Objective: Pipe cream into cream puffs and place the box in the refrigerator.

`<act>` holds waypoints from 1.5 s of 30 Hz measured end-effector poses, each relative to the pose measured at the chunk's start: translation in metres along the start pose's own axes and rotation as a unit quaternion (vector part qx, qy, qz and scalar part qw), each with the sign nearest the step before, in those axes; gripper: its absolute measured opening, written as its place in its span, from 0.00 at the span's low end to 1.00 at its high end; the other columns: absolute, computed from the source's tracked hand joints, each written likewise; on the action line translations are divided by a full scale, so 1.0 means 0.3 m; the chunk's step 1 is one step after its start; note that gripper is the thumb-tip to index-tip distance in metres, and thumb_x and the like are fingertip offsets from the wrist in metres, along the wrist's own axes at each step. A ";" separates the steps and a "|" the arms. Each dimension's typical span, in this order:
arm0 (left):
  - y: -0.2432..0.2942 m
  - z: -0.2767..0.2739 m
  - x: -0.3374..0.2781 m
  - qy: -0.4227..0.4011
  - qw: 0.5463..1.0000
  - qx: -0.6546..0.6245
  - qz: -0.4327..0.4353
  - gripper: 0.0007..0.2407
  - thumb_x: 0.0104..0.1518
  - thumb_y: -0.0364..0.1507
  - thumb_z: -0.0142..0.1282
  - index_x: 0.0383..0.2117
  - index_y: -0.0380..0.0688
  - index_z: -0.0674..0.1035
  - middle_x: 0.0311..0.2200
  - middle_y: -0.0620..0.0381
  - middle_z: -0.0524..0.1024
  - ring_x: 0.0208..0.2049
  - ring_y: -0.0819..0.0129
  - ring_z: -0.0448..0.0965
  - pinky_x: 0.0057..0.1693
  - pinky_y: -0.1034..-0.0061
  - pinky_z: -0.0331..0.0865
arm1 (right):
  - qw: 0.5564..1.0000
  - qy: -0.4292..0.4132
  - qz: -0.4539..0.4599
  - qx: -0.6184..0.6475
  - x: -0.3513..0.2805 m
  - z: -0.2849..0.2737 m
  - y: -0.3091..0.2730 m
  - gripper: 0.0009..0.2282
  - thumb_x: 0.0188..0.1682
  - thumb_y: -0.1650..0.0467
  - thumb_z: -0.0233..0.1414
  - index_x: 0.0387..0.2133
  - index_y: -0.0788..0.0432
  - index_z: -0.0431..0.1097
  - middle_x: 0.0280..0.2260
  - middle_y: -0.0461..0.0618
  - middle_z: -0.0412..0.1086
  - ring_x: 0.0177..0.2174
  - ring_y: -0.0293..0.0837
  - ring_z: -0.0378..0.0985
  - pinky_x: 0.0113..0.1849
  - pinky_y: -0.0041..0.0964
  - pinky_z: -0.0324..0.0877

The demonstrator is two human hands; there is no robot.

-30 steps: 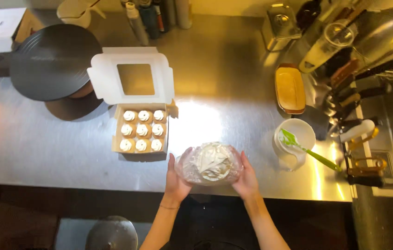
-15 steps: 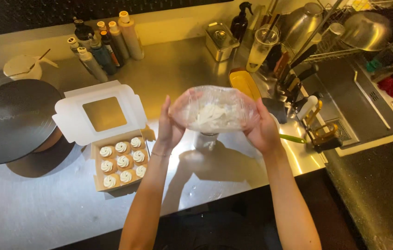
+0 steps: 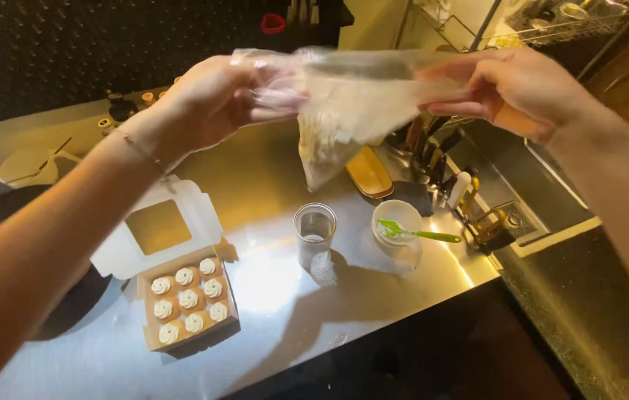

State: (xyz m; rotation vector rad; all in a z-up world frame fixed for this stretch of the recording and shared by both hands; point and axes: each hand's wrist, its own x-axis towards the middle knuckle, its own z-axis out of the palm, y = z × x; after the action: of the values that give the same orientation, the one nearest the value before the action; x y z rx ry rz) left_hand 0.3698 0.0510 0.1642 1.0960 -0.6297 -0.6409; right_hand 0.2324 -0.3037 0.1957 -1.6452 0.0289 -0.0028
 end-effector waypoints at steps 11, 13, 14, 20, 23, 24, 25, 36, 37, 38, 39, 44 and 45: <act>-0.387 0.283 -0.091 0.044 0.947 0.110 0.298 0.45 0.52 0.60 0.60 0.70 0.40 0.63 0.69 0.48 0.64 0.71 0.61 0.62 0.74 0.65 0.57 | 0.979 0.084 -0.169 0.073 -0.408 0.094 -0.335 0.12 0.56 0.80 0.33 0.44 0.75 0.65 0.54 0.78 0.69 0.56 0.65 0.77 0.56 0.43 0.72; -0.357 0.510 -0.117 0.038 0.971 0.032 0.234 0.32 0.57 0.50 0.62 0.58 0.35 0.74 0.56 0.47 0.74 0.58 0.60 0.71 0.64 0.66 0.65 | 0.979 0.086 -0.170 0.066 -0.506 0.104 -0.340 0.14 0.55 0.80 0.33 0.48 0.76 0.64 0.52 0.77 0.70 0.52 0.65 0.78 0.53 0.44 0.75; -0.345 0.626 -0.146 0.039 0.986 -0.038 0.158 0.21 0.61 0.42 0.64 0.45 0.30 0.84 0.43 0.47 0.83 0.46 0.60 0.80 0.55 0.68 0.73 | 0.981 0.081 -0.163 0.071 -0.560 0.108 -0.335 0.16 0.54 0.79 0.34 0.51 0.76 0.63 0.51 0.76 0.70 0.48 0.65 0.79 0.50 0.44 0.79; -0.172 0.987 -0.220 0.035 0.980 0.054 0.189 0.15 0.67 0.36 0.54 0.43 0.33 0.86 0.42 0.53 0.84 0.45 0.70 0.78 0.54 0.76 0.72 | 0.945 0.189 -0.232 0.129 -0.861 -0.022 0.414 0.31 0.56 0.48 0.47 0.52 0.67 0.63 0.56 0.58 0.60 0.49 0.47 0.61 0.58 0.46 0.60; -0.259 1.086 -0.231 -0.041 0.958 0.228 0.170 0.17 0.66 0.39 0.52 0.50 0.39 0.81 0.47 0.55 0.82 0.48 0.70 0.81 0.55 0.76 0.75 | 0.953 0.166 -0.232 0.106 -0.918 0.032 0.198 0.28 0.57 0.51 0.47 0.52 0.67 0.64 0.54 0.58 0.62 0.48 0.46 0.63 0.56 0.46 0.62; -0.275 1.095 -0.229 -0.036 0.960 0.228 0.157 0.17 0.66 0.39 0.52 0.50 0.39 0.81 0.47 0.55 0.82 0.48 0.70 0.81 0.55 0.76 0.75 | 0.956 0.156 -0.229 0.101 -0.922 0.016 0.201 0.26 0.57 0.53 0.48 0.51 0.67 0.64 0.53 0.57 0.63 0.47 0.46 0.65 0.55 0.45 0.63; -0.295 1.099 -0.227 -0.118 0.930 0.295 0.186 0.21 0.63 0.41 0.56 0.54 0.37 0.76 0.50 0.53 0.79 0.52 0.67 0.79 0.57 0.74 0.74 | 0.958 0.147 -0.226 0.096 -0.925 0.003 0.205 0.25 0.57 0.55 0.48 0.51 0.67 0.64 0.52 0.57 0.64 0.47 0.46 0.66 0.55 0.45 0.65; -0.450 1.175 -0.124 -0.045 0.997 0.038 0.044 0.10 0.62 0.36 0.54 0.34 0.42 0.79 0.30 0.58 0.79 0.32 0.69 0.80 0.44 0.68 0.74 | 0.975 -0.018 -0.215 0.056 -0.935 0.106 0.298 0.08 0.59 0.72 0.50 0.46 0.66 0.69 0.40 0.55 0.75 0.42 0.43 0.80 0.47 0.41 0.76; -0.509 1.120 -0.094 -0.056 0.996 -0.075 0.015 0.08 0.63 0.35 0.53 0.33 0.44 0.77 0.27 0.62 0.76 0.30 0.70 0.77 0.44 0.69 0.72 | 0.986 0.066 -0.137 -0.069 -0.953 0.128 0.300 0.08 0.59 0.71 0.49 0.40 0.66 0.69 0.34 0.57 0.74 0.35 0.46 0.79 0.39 0.43 0.74; -0.574 1.065 -0.064 -0.066 0.980 -0.188 -0.015 0.06 0.64 0.33 0.53 0.32 0.47 0.75 0.25 0.65 0.73 0.28 0.71 0.74 0.44 0.70 0.71 | 0.969 0.147 -0.051 -0.194 -0.974 0.149 0.306 0.10 0.59 0.69 0.47 0.33 0.67 0.69 0.28 0.59 0.73 0.28 0.50 0.78 0.31 0.45 0.71; -0.612 1.049 -0.090 -0.063 0.980 -0.190 -0.018 0.06 0.64 0.33 0.53 0.32 0.47 0.75 0.25 0.65 0.73 0.28 0.71 0.74 0.44 0.70 0.71 | 0.969 0.145 -0.048 -0.193 -0.997 0.163 0.331 0.10 0.59 0.69 0.47 0.33 0.67 0.69 0.28 0.59 0.73 0.28 0.50 0.78 0.31 0.45 0.71; -0.671 1.073 -0.416 0.120 0.960 -0.251 0.023 0.09 0.59 0.34 0.56 0.39 0.45 0.77 0.33 0.60 0.78 0.37 0.70 0.77 0.48 0.72 0.70 | 0.826 0.238 -0.289 -0.421 -1.083 0.270 0.494 0.08 0.58 0.69 0.52 0.39 0.65 0.68 0.40 0.60 0.71 0.45 0.61 0.72 0.47 0.55 0.67; -0.711 1.075 -0.537 0.123 0.960 -0.251 0.019 0.09 0.59 0.34 0.56 0.39 0.45 0.77 0.33 0.60 0.78 0.37 0.70 0.77 0.48 0.72 0.70 | 0.829 0.237 -0.286 -0.419 -1.117 0.309 0.542 0.08 0.58 0.69 0.52 0.39 0.65 0.68 0.40 0.60 0.71 0.45 0.61 0.72 0.47 0.55 0.67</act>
State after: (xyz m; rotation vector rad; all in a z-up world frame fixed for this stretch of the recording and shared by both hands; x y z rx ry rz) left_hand -0.0070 -0.0900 0.0470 0.6697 -0.2493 -0.5778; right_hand -0.1034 -0.2165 0.0318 -2.4346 -0.1012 -0.9892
